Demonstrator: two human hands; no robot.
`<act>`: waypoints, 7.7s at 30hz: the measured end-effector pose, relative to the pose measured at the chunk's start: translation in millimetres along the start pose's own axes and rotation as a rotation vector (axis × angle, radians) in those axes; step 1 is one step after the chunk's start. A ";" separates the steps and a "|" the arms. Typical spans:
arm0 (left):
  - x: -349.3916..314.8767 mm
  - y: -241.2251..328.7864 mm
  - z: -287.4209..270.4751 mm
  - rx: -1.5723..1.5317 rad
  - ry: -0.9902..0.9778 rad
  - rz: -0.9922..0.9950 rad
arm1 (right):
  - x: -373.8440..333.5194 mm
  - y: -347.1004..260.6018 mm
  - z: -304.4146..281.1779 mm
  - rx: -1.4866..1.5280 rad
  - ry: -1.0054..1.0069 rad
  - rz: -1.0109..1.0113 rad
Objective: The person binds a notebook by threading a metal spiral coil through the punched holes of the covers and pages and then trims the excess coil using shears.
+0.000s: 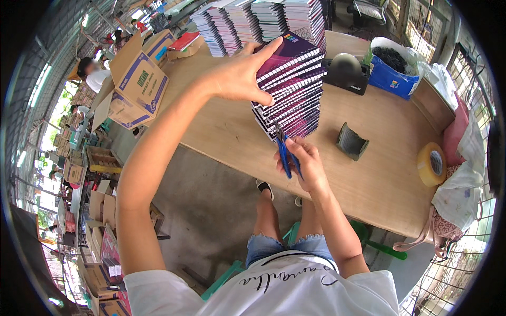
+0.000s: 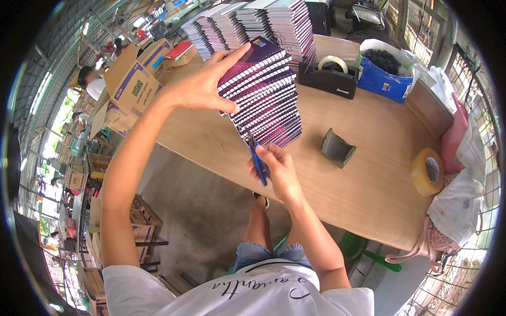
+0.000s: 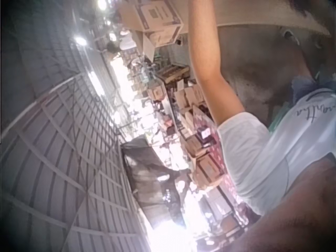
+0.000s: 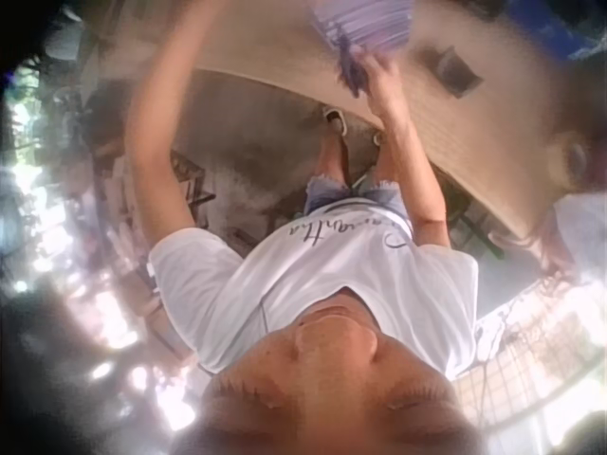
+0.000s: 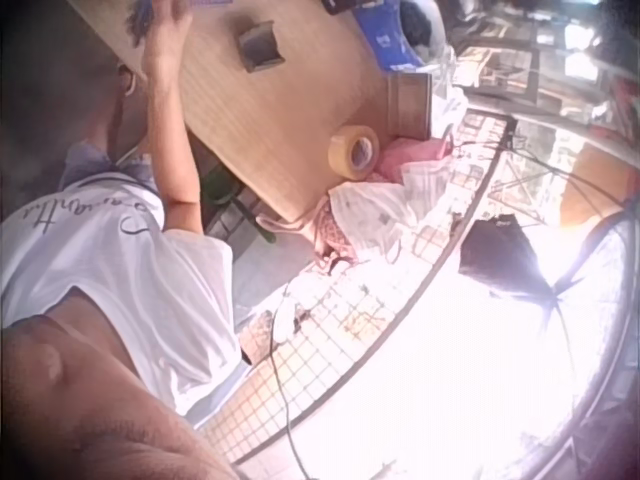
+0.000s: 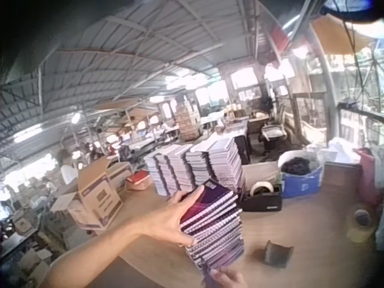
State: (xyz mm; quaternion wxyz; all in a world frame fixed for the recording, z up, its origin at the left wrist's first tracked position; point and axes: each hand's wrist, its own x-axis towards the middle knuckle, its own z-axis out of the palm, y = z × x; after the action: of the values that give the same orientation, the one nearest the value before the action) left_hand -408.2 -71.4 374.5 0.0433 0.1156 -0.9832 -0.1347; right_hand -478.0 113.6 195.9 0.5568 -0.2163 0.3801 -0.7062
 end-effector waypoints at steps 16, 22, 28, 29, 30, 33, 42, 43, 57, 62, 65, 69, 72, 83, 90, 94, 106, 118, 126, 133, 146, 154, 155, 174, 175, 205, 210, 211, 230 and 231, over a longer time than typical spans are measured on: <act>0.0 -1.5 -0.3 0.007 0.004 0.002 | 2.1 7.9 -3.8 -0.135 0.078 0.019; -1.6 -1.2 -0.8 -0.002 0.000 -0.004 | -12.8 21.0 9.5 -1.052 0.356 -0.698; 0.0 -0.1 -1.1 -0.002 -0.005 0.007 | -4.0 31.7 2.4 -0.860 0.285 -0.508; 1.3 0.5 -0.8 0.002 0.000 0.020 | -2.0 33.5 -1.0 -0.633 0.232 -0.337; 0.3 0.2 -0.5 0.010 -0.002 0.007 | -1.1 28.5 -0.5 -0.392 0.171 -0.173; -0.6 -1.5 -1.1 0.032 0.003 -0.009 | 2.5 18.3 -1.6 -0.113 0.056 0.003; -2.0 -0.8 -1.4 -0.006 0.002 -0.005 | -5.4 35.8 -0.3 -1.129 0.359 -0.760; -0.8 -0.7 -1.4 -0.006 0.003 0.000 | -3.8 36.7 -2.2 -1.054 0.326 -0.707; -1.3 -3.6 -0.3 0.064 0.042 0.047 | -4.2 46.1 -8.6 -1.117 0.358 -0.667; -0.7 -3.0 1.6 0.048 0.044 0.035 | 3.7 43.2 -23.9 -0.271 0.144 -0.089; -3.5 -4.6 0.8 0.059 0.043 0.025 | -8.4 38.4 -14.4 -0.811 0.321 -0.395; -2.3 -5.2 0.9 0.055 0.048 0.031 | -8.7 43.5 -19.9 -1.136 0.391 -0.710; -1.9 -3.7 1.5 0.057 0.047 0.026 | -6.9 45.0 -19.4 -1.227 0.381 -0.734; -2.7 -4.3 1.3 0.066 0.058 0.051 | -8.4 46.5 -18.1 -0.693 0.267 -0.357; -2.7 -3.0 2.0 0.056 0.050 0.019 | -12.4 48.0 -9.4 -0.972 0.354 -0.359; -2.1 -8.2 3.3 0.054 0.067 0.060 | -8.0 51.3 -13.0 -0.620 0.308 -0.247; -1.7 -7.2 3.0 0.063 0.059 0.040 | -8.2 59.3 -19.3 -1.146 0.369 -0.713; -3.1 -8.2 4.2 0.078 0.063 0.042 | -2.1 50.3 -20.1 -0.273 0.142 0.081; -3.3 -4.7 0.8 0.021 0.052 0.058 | -15.0 54.0 -26.8 -1.216 0.407 -0.653; -1.6 -8.1 1.5 0.098 0.082 0.129 | -2.9 58.7 -37.2 -0.818 0.290 -0.248; 4.3 3.8 -15.7 0.049 -0.119 -0.016 | -11.1 56.0 -28.3 -1.240 0.364 -0.654; 2.8 3.2 -15.1 0.056 -0.109 -0.022 | -9.2 61.0 -41.6 -0.717 0.283 -0.181; 2.6 2.1 -15.6 0.040 -0.108 0.002 | -14.4 62.6 -35.2 -0.944 0.332 -0.363; 3.5 8.5 -20.1 0.022 -0.146 -0.052 | -8.7 63.6 -39.9 -1.266 0.397 -0.667; 0.8 15.3 -25.2 -0.003 -0.156 -0.049 | -7.8 64.3 -39.9 -1.273 0.395 -0.678; 0.2 3.6 -14.0 -0.009 -0.080 0.034 | -4.5 58.4 -45.1 -1.258 0.363 -0.662; 1.1 4.9 -13.7 -0.145 -0.125 -0.010 | 9.2 39.8 -54.0 -0.710 0.200 0.075; 0.1 4.1 -13.9 -0.133 -0.123 0.011 | 7.2 39.2 -49.5 -0.757 0.225 0.035; 5.8 2.9 -10.5 -0.042 -0.090 0.062 | -8.3 46.3 -64.1 -1.342 0.330 -0.529; 8.7 1.7 -10.3 0.100 -0.066 0.099 | -11.3 44.7 -68.2 -1.360 0.345 -0.520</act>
State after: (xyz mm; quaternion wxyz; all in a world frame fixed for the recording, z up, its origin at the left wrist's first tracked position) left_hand -415.9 -74.5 385.3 0.0117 0.0643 -0.9941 -0.0870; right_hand -496.7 140.4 120.4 0.0480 -0.4818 0.7514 -0.4483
